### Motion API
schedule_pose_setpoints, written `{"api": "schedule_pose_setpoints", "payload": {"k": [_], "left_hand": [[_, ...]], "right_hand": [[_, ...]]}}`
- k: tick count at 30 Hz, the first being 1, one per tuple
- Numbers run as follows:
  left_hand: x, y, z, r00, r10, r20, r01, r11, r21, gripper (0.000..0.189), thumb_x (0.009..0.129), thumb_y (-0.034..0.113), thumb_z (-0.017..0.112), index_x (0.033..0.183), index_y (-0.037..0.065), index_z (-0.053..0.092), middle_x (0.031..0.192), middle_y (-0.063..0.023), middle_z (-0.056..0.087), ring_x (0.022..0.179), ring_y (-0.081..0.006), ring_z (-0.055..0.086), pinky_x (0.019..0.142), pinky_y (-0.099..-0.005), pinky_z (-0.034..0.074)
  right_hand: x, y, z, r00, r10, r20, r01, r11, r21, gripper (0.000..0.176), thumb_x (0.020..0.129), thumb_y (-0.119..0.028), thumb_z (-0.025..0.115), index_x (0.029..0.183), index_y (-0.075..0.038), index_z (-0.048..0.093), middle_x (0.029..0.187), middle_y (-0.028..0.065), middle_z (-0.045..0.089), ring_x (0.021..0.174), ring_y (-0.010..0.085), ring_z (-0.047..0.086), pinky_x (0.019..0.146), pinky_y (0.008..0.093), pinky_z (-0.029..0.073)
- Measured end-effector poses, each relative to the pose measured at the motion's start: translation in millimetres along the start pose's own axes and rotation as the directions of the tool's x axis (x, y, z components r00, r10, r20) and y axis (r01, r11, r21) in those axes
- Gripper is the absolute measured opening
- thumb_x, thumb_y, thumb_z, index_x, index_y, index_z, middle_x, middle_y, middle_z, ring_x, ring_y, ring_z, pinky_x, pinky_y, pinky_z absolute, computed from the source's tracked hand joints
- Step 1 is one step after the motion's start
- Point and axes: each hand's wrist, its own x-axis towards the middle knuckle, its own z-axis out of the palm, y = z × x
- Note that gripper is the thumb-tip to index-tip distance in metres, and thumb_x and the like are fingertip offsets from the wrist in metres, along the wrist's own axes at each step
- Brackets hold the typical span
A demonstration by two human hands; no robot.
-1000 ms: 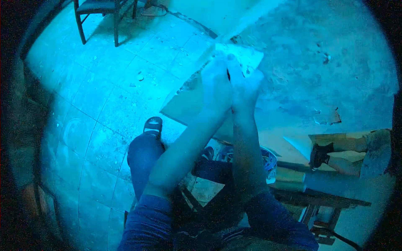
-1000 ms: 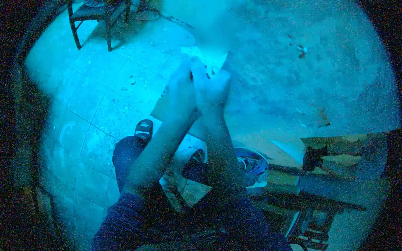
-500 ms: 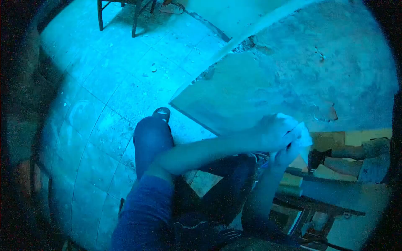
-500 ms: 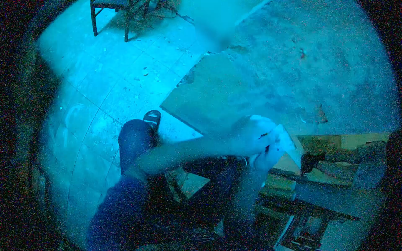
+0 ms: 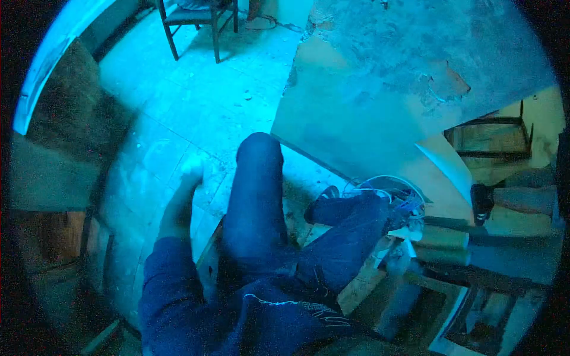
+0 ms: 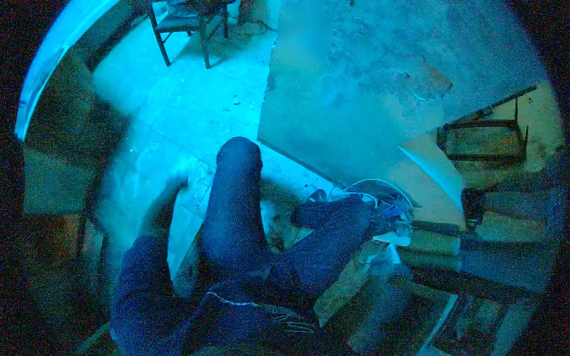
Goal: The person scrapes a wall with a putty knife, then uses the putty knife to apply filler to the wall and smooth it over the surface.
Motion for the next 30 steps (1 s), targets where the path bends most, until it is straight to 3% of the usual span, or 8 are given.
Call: {"api": "schedule_pose_setpoints", "payload": {"k": [2,5,13,17,20,23,26,30], "left_hand": [[-132,-95,15,0.805,-0.327,0.495,0.214,0.938,0.272,0.049,0.088,0.038,0.043,0.127,0.009,0.038,0.12,-0.0141,0.047,0.108,-0.0282,0.046,0.089,-0.038,0.041],[-257,-114,8,0.581,-0.402,0.708,0.363,0.906,0.217,0.047,0.086,0.038,0.045,0.122,0.008,0.043,0.114,-0.0138,0.051,0.103,-0.027,0.049,0.084,-0.0376,0.043],[-227,-67,47,0.757,-0.128,0.64,0.256,0.96,-0.112,0.044,0.082,0.039,0.052,0.108,0.005,0.058,0.098,-0.013,0.061,0.087,-0.0238,0.057,0.071,-0.0363,0.048],[-213,19,-53,0.788,-0.127,0.602,0.408,0.84,-0.357,0.042,0.079,0.044,0.057,0.091,0.003,0.061,0.069,-0.004,0.056,0.058,-0.0156,0.05,0.045,-0.0314,0.039],[-216,39,-69,0.705,-0.133,0.697,0.444,0.849,-0.287,0.04,0.081,0.042,0.054,0.092,0.004,0.061,0.07,-0.004,0.056,0.059,-0.0157,0.05,0.047,-0.0319,0.041],[-219,8,-30,0.685,0.021,0.728,0.347,0.869,-0.352,0.04,0.083,0.041,0.051,0.097,0.006,0.061,0.08,-0.0069,0.058,0.064,-0.0165,0.052,0.054,-0.0304,0.042],[-230,3,-32,0.658,0.005,0.753,0.412,0.834,-0.366,0.041,0.083,0.042,0.05,0.098,0.006,0.06,0.082,-0.0086,0.059,0.066,-0.0183,0.053,0.057,-0.0315,0.043],[-242,-14,-43,0.63,-0.013,0.777,0.558,0.703,-0.441,0.043,0.083,0.043,0.049,0.099,0.006,0.06,0.085,-0.0108,0.06,0.069,-0.0208,0.056,0.061,-0.0328,0.044]], "right_hand": [[5,16,-6,1.0,0.001,0.021,-0.001,1.0,0.027,0.01,0.085,-0.015,0.052,0.079,-0.009,0.048,0.057,0.0,0.044,0.043,0.0091,0.04,0.039,0.0233,0.034],[10,20,-6,0.998,-0.037,0.048,0.034,0.998,0.062,0.01,0.084,-0.015,0.054,0.078,-0.009,0.049,0.058,-0.0004,0.044,0.044,0.009,0.04,0.04,0.0236,0.034],[33,-1,61,0.939,-0.23,0.257,0.169,0.956,0.239,0.01,0.08,-0.014,0.057,0.075,-0.01,0.05,0.06,-0.0014,0.045,0.046,0.0088,0.042,0.041,0.0242,0.035],[-11,-26,111,0.946,-0.273,0.177,0.25,0.958,0.144,0.008,0.079,-0.012,0.057,0.075,-0.012,0.05,0.062,-0.0014,0.046,0.052,0.0087,0.044,0.045,0.0253,0.036],[-16,-19,110,0.948,-0.302,0.095,0.288,0.947,0.142,0.009,0.084,-0.016,0.055,0.083,-0.008,0.051,0.063,0.0002,0.047,0.048,0.0103,0.041,0.045,0.0244,0.037],[-37,-15,111,0.971,-0.235,-0.049,0.24,0.945,0.222,0.011,0.084,-0.017,0.055,0.081,-0.007,0.051,0.061,0.0005,0.046,0.048,0.0104,0.041,0.046,0.0244,0.037],[-16,-2,84,0.921,-0.378,0.091,0.353,0.912,0.209,0.012,0.084,-0.018,0.055,0.079,-0.008,0.051,0.057,0.0,0.044,0.046,0.0104,0.041,0.047,0.0244,0.037],[-46,-25,114,0.916,-0.381,0.128,0.366,0.921,0.131,0.011,0.084,-0.018,0.055,0.079,-0.009,0.05,0.054,-0.0006,0.042,0.047,0.009,0.041,0.043,0.0235,0.037]]}}
